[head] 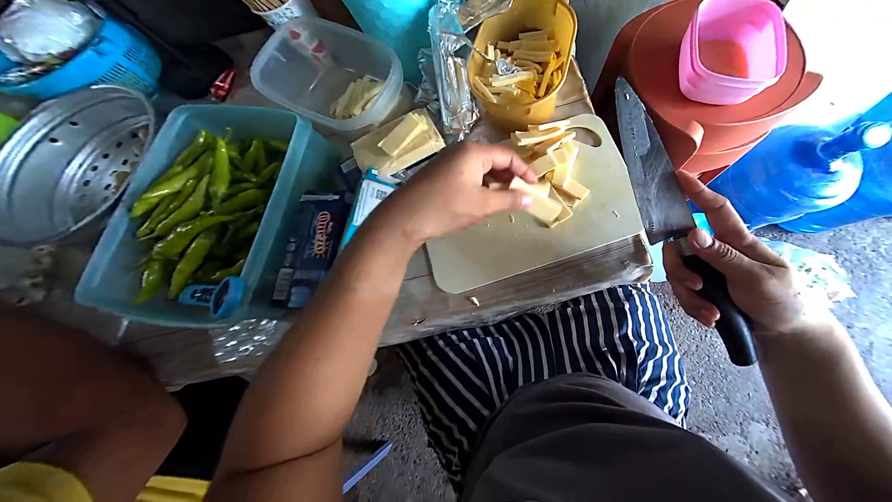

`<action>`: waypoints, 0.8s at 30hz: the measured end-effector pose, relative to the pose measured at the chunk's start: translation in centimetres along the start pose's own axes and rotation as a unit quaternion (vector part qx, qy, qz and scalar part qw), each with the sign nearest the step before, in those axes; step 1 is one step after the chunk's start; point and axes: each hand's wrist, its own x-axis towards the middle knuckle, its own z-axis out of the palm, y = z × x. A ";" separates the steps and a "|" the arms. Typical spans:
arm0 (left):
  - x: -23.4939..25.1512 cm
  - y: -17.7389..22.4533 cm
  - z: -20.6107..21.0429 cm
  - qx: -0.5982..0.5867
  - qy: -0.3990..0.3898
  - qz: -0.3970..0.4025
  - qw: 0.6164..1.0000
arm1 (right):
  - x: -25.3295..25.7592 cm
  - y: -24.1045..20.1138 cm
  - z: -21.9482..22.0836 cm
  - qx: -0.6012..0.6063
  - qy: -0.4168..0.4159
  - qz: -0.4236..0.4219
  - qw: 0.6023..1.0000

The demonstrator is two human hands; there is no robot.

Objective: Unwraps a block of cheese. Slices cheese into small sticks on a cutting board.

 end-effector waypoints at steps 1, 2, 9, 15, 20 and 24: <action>-0.7 -0.4 -0.2 -0.012 -0.041 -0.016 0.999 | 0.0 0.1 0.1 -0.003 0.003 0.005 1.000; -1.3 -1.0 -0.1 -0.011 -0.072 -0.032 0.997 | 0.2 0.2 0.2 -0.005 0.004 0.009 1.000; -0.7 -1.2 1.4 -0.093 0.040 -0.059 0.993 | 1.4 0.6 1.2 0.001 -0.023 0.004 1.000; 2.4 0.3 1.6 -0.136 0.080 -0.006 0.988 | 0.9 0.4 1.4 0.003 -0.014 -0.011 1.000; 0.7 0.5 0.6 -0.052 -0.159 -0.055 0.984 | -0.2 0.7 0.2 -0.004 0.012 -0.015 1.000; 0.1 -1.5 1.4 0.027 -0.109 -0.110 0.988 | -0.1 1.1 0.1 -0.003 0.028 -0.006 1.000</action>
